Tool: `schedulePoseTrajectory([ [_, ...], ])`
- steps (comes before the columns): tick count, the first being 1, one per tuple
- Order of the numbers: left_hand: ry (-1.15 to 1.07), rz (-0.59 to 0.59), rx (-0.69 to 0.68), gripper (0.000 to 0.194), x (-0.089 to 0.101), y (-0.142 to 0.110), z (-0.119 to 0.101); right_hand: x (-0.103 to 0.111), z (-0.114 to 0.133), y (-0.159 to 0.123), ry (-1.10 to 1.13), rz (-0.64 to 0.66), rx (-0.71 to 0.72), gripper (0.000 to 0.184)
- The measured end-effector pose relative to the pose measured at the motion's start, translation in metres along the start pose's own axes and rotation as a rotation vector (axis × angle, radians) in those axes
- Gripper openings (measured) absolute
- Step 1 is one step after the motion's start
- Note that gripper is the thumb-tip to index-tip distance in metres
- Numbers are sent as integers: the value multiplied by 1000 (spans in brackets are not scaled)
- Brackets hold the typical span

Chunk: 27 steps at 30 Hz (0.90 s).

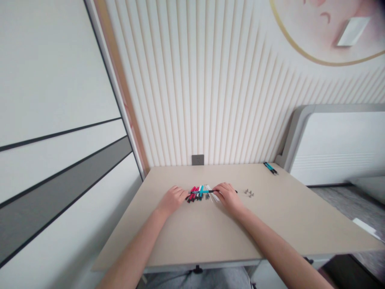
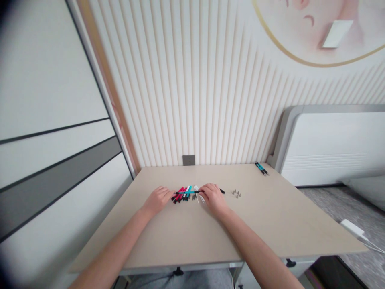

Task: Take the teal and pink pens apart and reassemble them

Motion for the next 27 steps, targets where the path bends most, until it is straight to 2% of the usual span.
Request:
schedulePoseTrajectory([
  [12,-123,-66,61,18,5,-6,11,6,-2,1,-30,-33,-10,15],
  [27,-134,-56,-5,21,6,-5,3,2,3,-1,-26,-16,24,16],
])
Point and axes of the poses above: each hand's wrist, its own y-axis towards the middle knuckle, its own x-axis out of the back of the hand, z = x × y, the point moved 9 cm from there along y, towards the middle knuckle, and after that the axes turned 1 degree about -y, right-handed, at the moved point
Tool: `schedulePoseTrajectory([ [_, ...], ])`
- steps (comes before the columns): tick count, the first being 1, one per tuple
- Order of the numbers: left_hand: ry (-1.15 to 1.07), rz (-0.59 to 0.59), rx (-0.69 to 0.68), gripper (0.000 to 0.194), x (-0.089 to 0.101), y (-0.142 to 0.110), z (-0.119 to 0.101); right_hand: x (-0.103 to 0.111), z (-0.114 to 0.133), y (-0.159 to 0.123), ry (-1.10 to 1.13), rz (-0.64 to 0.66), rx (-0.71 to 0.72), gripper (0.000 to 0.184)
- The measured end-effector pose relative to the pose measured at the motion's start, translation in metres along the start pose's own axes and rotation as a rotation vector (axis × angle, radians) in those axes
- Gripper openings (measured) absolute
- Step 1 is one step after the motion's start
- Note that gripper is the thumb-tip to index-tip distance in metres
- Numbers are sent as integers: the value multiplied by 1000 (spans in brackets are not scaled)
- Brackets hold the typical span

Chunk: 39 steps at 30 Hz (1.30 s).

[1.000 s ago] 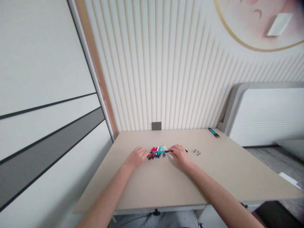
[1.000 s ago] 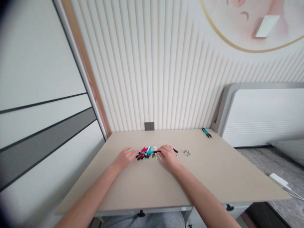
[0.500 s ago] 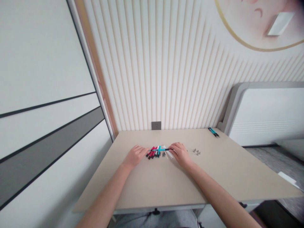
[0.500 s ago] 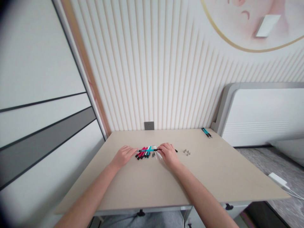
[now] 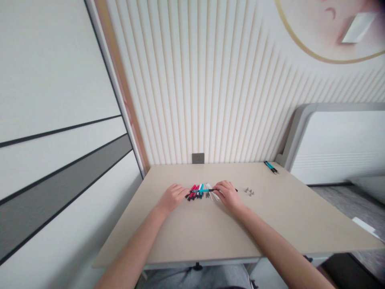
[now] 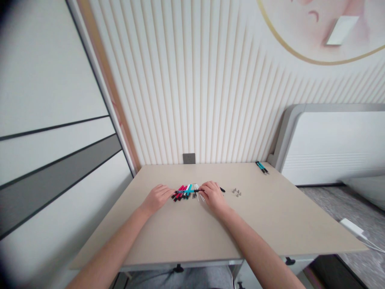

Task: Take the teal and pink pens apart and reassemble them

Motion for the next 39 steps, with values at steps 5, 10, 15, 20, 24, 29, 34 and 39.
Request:
schedulePoseTrajectory([
  [5,5,24,-44,22,-3,1,-5,-1,-2,0,-6,-4,11,15],
  [10,47,52,-106,21,-6,1,-12,-1,-2,0,-4,10,13,16],
  [15,9,0,-10,22,1,2,-1,4,0,2,6,-4,-9,16],
  [20,-16,-30,17,20,5,0,3,3,2,2,31,5,-8,18],
  [24,-26,-22,-14,19,3,1,-1,0,-1,1,25,5,-5,16],
  [29,-11,-33,-79,16,4,2,-8,-4,-2,1,19,-6,-7,14],
  [34,25,-77,-51,14,8,1,-1,0,-2,3,11,-9,-27,10],
  [39,22,-80,-30,16,7,-1,4,7,-1,5,16,-27,-32,12],
])
Point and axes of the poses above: each hand's wrist, its own y-axis towards the middle knuckle, its own x-axis out of the back of the hand, z = x × y, the point moved 9 cm from there along y, towards the middle knuckle, and after that the axes turned 1 degree about -y, right-handed, at the moved point
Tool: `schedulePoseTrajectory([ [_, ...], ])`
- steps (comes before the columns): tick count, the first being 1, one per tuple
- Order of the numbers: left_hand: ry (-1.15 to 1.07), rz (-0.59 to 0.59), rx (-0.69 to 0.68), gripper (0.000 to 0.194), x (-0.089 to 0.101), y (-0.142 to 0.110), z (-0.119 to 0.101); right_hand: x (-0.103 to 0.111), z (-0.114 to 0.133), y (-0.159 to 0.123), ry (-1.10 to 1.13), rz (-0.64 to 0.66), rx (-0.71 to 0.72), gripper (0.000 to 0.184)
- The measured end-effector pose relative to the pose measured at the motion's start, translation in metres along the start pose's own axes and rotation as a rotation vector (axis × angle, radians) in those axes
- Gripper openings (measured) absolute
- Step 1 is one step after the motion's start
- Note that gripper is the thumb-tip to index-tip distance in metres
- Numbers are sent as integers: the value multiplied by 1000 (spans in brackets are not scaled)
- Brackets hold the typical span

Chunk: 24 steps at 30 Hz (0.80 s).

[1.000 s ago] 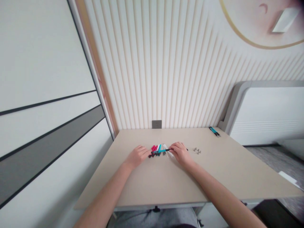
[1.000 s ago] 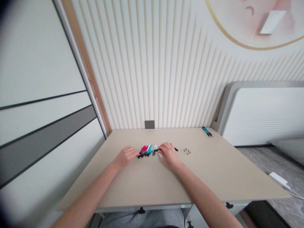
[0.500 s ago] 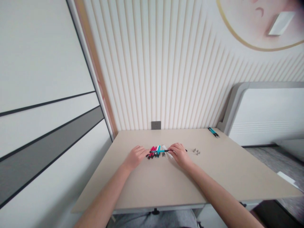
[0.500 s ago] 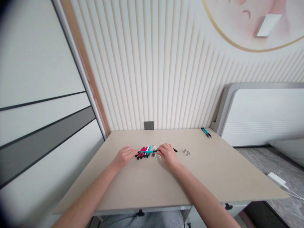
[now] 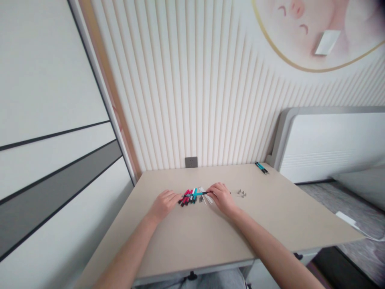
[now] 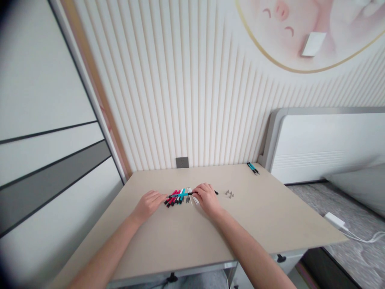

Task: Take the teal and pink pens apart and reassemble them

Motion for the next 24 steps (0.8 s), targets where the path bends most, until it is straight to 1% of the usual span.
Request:
schedulePoseTrajectory([
  [8,-13,52,-93,18,-4,3,-14,-10,1,-3,-13,11,18,12],
  [10,-11,47,-79,18,-3,3,-12,-11,3,-3,-18,20,19,12],
  [14,-10,21,-10,18,-1,0,-1,-10,4,-1,-3,8,9,12],
  [16,-9,23,-5,18,-1,0,-1,-10,2,-2,7,-2,2,12],
  [21,-12,46,-102,18,-4,5,-17,-13,-2,-3,15,11,8,10],
  [22,-12,52,-113,18,-5,5,-18,-13,-3,-3,12,12,5,10],
  [24,-9,54,-91,18,-5,6,-16,-11,-5,-2,4,1,-5,11],
])
Point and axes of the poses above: each hand's wrist, its own y-axis towards the middle knuckle, its own x-axis out of the back of the hand, z = x × y, the point moved 9 cm from there along y, towards the middle knuckle, and after that the axes turned 1 degree about -y, right-handed, at the moved point
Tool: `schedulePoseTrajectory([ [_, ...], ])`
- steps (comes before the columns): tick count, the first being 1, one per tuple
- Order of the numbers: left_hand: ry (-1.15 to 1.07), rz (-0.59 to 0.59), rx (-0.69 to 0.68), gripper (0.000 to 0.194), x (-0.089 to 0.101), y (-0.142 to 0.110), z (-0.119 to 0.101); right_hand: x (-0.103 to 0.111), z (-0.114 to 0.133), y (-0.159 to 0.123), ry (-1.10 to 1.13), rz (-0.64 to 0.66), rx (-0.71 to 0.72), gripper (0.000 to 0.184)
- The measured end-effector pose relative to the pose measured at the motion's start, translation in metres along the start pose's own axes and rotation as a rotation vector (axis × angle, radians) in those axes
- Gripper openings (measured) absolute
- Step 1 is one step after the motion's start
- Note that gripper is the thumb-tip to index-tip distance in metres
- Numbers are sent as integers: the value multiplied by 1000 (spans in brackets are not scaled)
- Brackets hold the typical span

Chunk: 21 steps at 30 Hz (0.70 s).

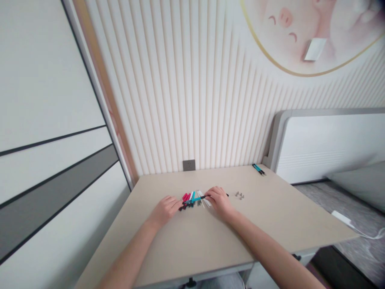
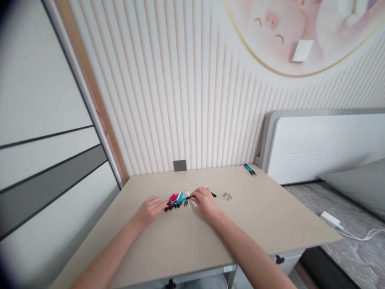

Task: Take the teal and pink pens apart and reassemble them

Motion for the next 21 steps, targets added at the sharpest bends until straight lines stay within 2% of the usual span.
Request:
schedulePoseTrajectory([
  [6,59,-15,168,21,0,-7,22,1,4,2,-6,-5,6,10],
  [11,49,41,115,24,-8,-6,17,1,13,1,-24,25,48,10],
  [21,62,-31,105,28,6,-4,15,-3,16,-1,-82,140,101,21],
])
Point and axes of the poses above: each hand's wrist, its own y-axis towards the middle knuckle, its own x-axis out of the back of the hand, z = x × y, the point moved 9 cm from there along y, towards the middle knuckle, and after that the axes turned 1 degree about -y, right-handed, at the moved point
